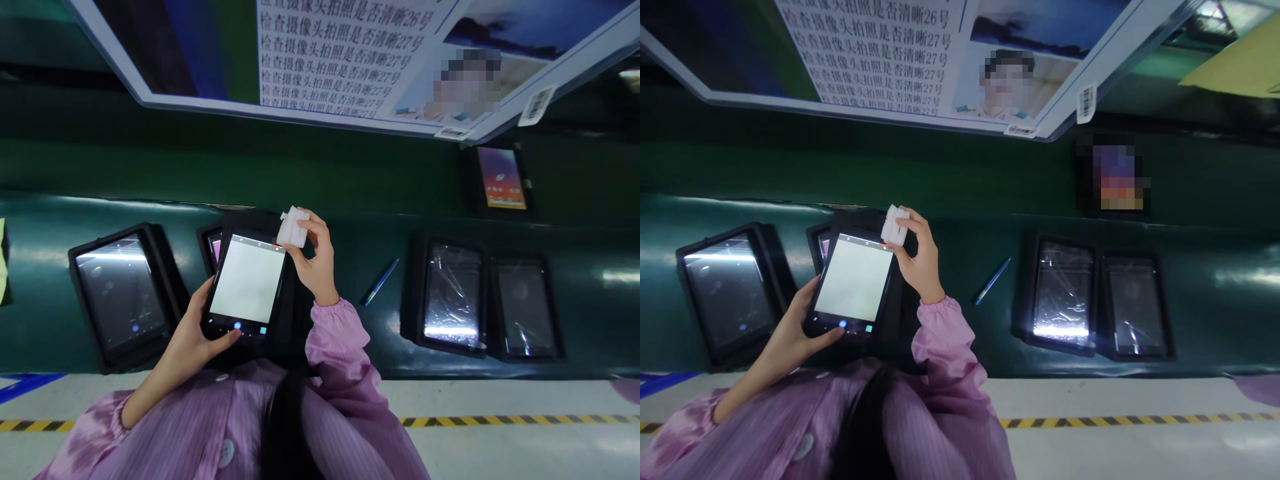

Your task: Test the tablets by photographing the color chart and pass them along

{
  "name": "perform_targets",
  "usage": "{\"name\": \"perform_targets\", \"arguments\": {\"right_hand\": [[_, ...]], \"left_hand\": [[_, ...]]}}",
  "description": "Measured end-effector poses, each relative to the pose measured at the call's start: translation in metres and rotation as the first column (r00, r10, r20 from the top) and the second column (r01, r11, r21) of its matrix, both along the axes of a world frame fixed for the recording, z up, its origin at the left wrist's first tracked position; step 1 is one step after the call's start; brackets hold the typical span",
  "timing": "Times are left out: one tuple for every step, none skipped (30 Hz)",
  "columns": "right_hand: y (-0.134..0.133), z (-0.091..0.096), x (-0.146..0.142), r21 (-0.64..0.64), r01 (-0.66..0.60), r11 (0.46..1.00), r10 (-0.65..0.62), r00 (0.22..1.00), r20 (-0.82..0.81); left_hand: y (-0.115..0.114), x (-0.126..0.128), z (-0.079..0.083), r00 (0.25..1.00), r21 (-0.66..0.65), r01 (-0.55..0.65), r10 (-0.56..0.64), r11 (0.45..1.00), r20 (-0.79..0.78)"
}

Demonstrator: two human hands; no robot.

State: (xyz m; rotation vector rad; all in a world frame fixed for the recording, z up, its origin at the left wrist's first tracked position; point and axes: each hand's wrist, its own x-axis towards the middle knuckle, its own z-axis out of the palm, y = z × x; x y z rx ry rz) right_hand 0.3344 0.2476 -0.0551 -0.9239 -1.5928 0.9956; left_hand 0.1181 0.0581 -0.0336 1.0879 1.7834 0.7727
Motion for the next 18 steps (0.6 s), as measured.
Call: {"name": "perform_targets", "arguments": {"right_hand": [[0.0, 0.0, 0.0, -0.001, 0.001, 1.0, -0.001, 1.0, 0.007], [0.0, 0.0, 0.0, -0.003, 0.004, 1.0, -0.004, 1.0, 0.018], [0.0, 0.0, 0.0, -0.006, 0.006, 1.0, -0.006, 1.0, 0.03], [0.0, 0.0, 0.0, -0.007, 0.008, 1.0, -0.008, 0.999, 0.037], [0.0, -0.001, 0.0, -0.008, 0.008, 1.0, -0.008, 0.999, 0.038], [0.0, -0.002, 0.0, -0.008, 0.007, 1.0, -0.007, 0.999, 0.035], [0.0, -0.003, 0.0, -0.008, 0.007, 1.0, -0.007, 1.0, 0.027], [0.0, -0.003, -0.001, -0.006, 0.007, 1.0, -0.007, 1.0, 0.016], [-0.001, -0.003, -0.002, -0.005, 0.006, 1.0, -0.006, 1.0, 0.002], [-0.001, -0.002, -0.003, -0.001, 0.006, 1.0, -0.006, 1.0, -0.015], [-0.002, -0.001, -0.004, 0.008, 0.006, 1.0, -0.006, 1.0, -0.027], [-0.003, 0.002, -0.004, 0.012, 0.011, 1.0, -0.011, 1.0, -0.021], [-0.005, 0.006, -0.003, 0.011, 0.024, 1.0, -0.024, 1.0, 0.003], [-0.007, 0.01, 0.001, 0.008, 0.045, 0.999, -0.045, 0.998, 0.036], [-0.009, 0.014, 0.006, 0.008, 0.078, 0.997, -0.079, 0.995, 0.063], [-0.012, 0.018, 0.014, 0.015, 0.129, 0.992, -0.13, 0.987, 0.09], [-0.015, 0.022, 0.023, 0.032, 0.194, 0.98, -0.197, 0.972, 0.125], [-0.018, 0.025, 0.034, 0.055, 0.262, 0.963, -0.268, 0.948, 0.173]], "left_hand": [[0.0, -0.001, 0.001, 1.0, 0.004, 0.016, -0.016, 1.0, 0.003], [0.0, -0.002, 0.002, 1.0, 0.007, 0.029, -0.029, 1.0, 0.007], [0.0, -0.002, 0.003, 0.999, 0.008, 0.037, -0.037, 0.999, 0.011], [0.0, -0.003, 0.003, 0.999, 0.009, 0.043, -0.043, 0.999, 0.014], [-0.001, -0.004, 0.003, 0.999, 0.01, 0.048, -0.048, 0.999, 0.016], [-0.001, -0.005, 0.003, 0.998, 0.011, 0.053, -0.053, 0.999, 0.018], [-0.001, -0.006, 0.002, 0.998, 0.013, 0.058, -0.058, 0.998, 0.021], [-0.002, -0.007, 0.001, 0.998, 0.015, 0.062, -0.062, 0.998, 0.022], [-0.002, -0.007, 0.0, 0.997, 0.017, 0.068, -0.068, 0.998, 0.02], [-0.003, -0.008, 0.0, 0.997, 0.021, 0.075, -0.075, 0.997, 0.017], [-0.003, -0.008, -0.001, 0.997, 0.024, 0.081, -0.081, 0.996, 0.014], [-0.003, -0.008, -0.001, 0.996, 0.027, 0.086, -0.087, 0.996, 0.015], [-0.003, -0.009, -0.001, 0.996, 0.028, 0.092, -0.092, 0.995, 0.018], [-0.003, -0.009, -0.001, 0.995, 0.026, 0.095, -0.095, 0.995, 0.022], [-0.002, -0.009, -0.001, 0.995, 0.026, 0.094, -0.095, 0.995, 0.023], [-0.002, -0.009, -0.001, 0.996, 0.023, 0.093, -0.093, 0.995, 0.015], [-0.002, -0.009, 0.0, 0.996, 0.023, 0.091, -0.091, 0.996, -0.002], [-0.002, -0.009, 0.0, 0.996, 0.024, 0.093, -0.092, 0.995, -0.019]]}}
